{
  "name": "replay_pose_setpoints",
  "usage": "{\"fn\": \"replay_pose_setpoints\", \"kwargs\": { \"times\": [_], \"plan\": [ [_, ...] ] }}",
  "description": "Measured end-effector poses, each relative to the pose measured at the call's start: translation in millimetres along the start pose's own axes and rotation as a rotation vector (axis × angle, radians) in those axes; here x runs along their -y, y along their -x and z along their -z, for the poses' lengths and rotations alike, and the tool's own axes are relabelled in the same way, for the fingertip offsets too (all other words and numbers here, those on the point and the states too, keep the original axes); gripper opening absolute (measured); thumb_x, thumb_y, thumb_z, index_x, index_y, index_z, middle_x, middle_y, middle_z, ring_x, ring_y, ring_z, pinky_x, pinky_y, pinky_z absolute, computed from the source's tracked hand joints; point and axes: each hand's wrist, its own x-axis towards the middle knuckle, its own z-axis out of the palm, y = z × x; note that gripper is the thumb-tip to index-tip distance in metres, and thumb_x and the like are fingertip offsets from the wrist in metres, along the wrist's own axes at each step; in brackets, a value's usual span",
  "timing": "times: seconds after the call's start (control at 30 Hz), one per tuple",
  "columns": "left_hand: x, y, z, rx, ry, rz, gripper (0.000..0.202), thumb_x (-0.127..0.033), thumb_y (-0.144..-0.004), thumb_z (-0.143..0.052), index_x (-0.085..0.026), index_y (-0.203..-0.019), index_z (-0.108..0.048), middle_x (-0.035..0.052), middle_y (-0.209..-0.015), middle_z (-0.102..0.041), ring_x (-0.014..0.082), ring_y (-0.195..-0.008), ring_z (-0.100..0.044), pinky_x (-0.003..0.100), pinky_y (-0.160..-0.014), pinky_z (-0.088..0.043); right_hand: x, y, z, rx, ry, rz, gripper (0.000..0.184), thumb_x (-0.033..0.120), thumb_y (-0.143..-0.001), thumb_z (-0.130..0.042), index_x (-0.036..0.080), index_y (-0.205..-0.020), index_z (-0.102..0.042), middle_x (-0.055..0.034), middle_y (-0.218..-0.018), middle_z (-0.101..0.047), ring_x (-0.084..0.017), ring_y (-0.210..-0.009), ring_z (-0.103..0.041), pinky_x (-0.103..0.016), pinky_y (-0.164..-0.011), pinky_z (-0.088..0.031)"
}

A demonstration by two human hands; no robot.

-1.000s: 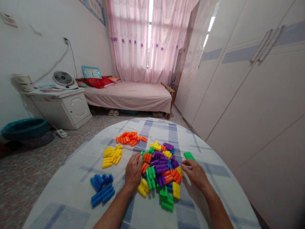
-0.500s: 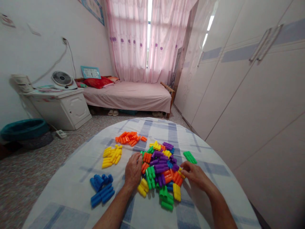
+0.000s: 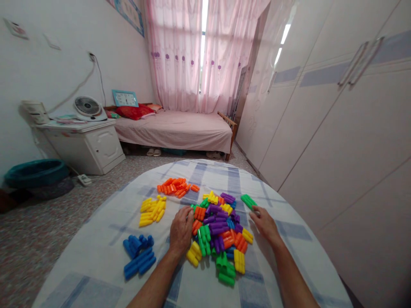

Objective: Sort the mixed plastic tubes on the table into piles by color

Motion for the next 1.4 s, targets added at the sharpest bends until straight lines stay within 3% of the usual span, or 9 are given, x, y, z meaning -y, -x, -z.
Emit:
{"fn": "replay_pose_setpoints", "kwargs": {
  "times": [0.17, 0.33, 0.57, 0.7, 0.8, 0.87, 1.1, 1.23, 1.4],
  "plan": [
    [0.9, 0.7, -0.6, -0.016, 0.006, -0.002, 0.036, -0.037, -0.091, -0.034, -0.018, -0.102, -0.062, 0.0078, -0.109, -0.063, 0.0208, -0.106, -0.056, 0.040, -0.098, -0.042, 8.9, -7.5, 0.7, 0.103, -0.099, 0.043, 0.045, 0.038, -0.071, -0.049, 0.014, -0.107, -0.062, -0.0117, -0.111, -0.065, -0.021, -0.085, -0.064, -0.033, -0.077, -0.048],
    [0.2, 0.5, -0.5, -0.007, -0.006, -0.004, 0.036, -0.037, -0.090, -0.033, -0.018, -0.102, -0.062, 0.0079, -0.109, -0.063, 0.0217, -0.107, -0.056, 0.041, -0.099, -0.041, -5.2, 22.7, 14.3, 0.311, -0.184, 0.104, 0.040, 0.037, -0.065, -0.056, 0.017, -0.099, -0.066, -0.0069, -0.093, -0.069, -0.022, -0.086, -0.064, -0.034, -0.079, -0.048],
    [0.4, 0.5, 0.2, -0.003, -0.009, -0.009, 0.035, -0.036, -0.090, -0.034, -0.018, -0.101, -0.062, 0.0081, -0.110, -0.063, 0.0210, -0.107, -0.055, 0.040, -0.099, -0.042, 8.4, 50.3, 18.3, 0.332, -0.215, 0.104, 0.015, 0.032, -0.061, -0.061, 0.021, -0.070, -0.066, -0.0020, -0.070, -0.066, -0.020, -0.069, -0.060, -0.029, -0.063, -0.046],
    [0.2, 0.3, 1.8, -0.050, 0.001, -0.025, 0.033, -0.035, -0.090, -0.035, -0.017, -0.101, -0.061, 0.0090, -0.111, -0.061, 0.0212, -0.109, -0.054, 0.041, -0.100, -0.040, 15.4, 50.1, 18.8, 0.323, -0.284, 0.126, 0.019, 0.034, -0.068, -0.058, 0.020, -0.079, -0.065, -0.0011, -0.075, -0.066, -0.018, -0.069, -0.060, -0.028, -0.064, -0.046],
    [-6.7, 2.0, 4.8, -0.177, 0.000, -0.138, 0.029, -0.031, -0.090, -0.038, -0.018, -0.104, -0.060, 0.0094, -0.116, -0.058, 0.0209, -0.113, -0.051, 0.041, -0.102, -0.038, 24.3, 52.0, 16.3, 0.299, -0.371, 0.163, 0.025, 0.036, -0.077, -0.053, 0.019, -0.092, -0.064, -0.0028, -0.089, -0.067, -0.019, -0.080, -0.061, -0.029, -0.073, -0.047],
    [-14.4, 4.7, 6.7, -0.193, 0.003, -0.257, 0.027, -0.029, -0.089, -0.041, -0.019, -0.106, -0.059, 0.0089, -0.115, -0.058, 0.0204, -0.113, -0.050, 0.040, -0.100, -0.039, 34.3, 56.3, 12.8, 0.299, -0.440, 0.187, 0.027, 0.037, -0.079, -0.053, 0.019, -0.097, -0.062, -0.0039, -0.096, -0.067, -0.019, -0.087, -0.060, -0.029, -0.078, -0.046],
    [-31.8, 14.2, 8.8, 0.009, 0.011, -0.551, 0.034, -0.030, -0.087, -0.048, -0.020, -0.119, -0.056, 0.0079, -0.107, -0.065, 0.0244, -0.115, -0.049, 0.044, -0.100, -0.038, 67.8, 80.1, 0.6, 0.322, -0.448, 0.251, 0.027, 0.038, -0.080, -0.056, 0.020, -0.100, -0.061, -0.0033, -0.095, -0.066, -0.018, -0.085, -0.060, -0.028, -0.078, -0.047],
    [-33.5, 17.6, 7.7, 0.043, 0.073, -0.670, 0.045, -0.031, -0.085, -0.051, -0.018, -0.128, -0.049, 0.0089, -0.103, -0.066, 0.0260, -0.114, -0.049, 0.047, -0.098, -0.038, 77.5, 89.7, -3.1, 0.289, -0.423, 0.331, 0.022, 0.033, -0.081, -0.056, 0.021, -0.100, -0.062, -0.0029, -0.098, -0.066, -0.018, -0.091, -0.060, -0.028, -0.082, -0.045],
    [-40.9, 25.3, 2.7, 0.032, 0.099, -0.668, 0.037, -0.019, -0.083, -0.055, -0.019, -0.120, -0.053, 0.0087, -0.108, -0.063, 0.0213, -0.107, -0.054, 0.038, -0.093, -0.044, 84.0, 96.6, -7.0, 0.270, -0.420, 0.405, 0.019, 0.028, -0.082, -0.055, 0.024, -0.100, -0.062, -0.0009, -0.098, -0.065, -0.017, -0.093, -0.059, -0.026, -0.083, -0.044]
  ]
}}
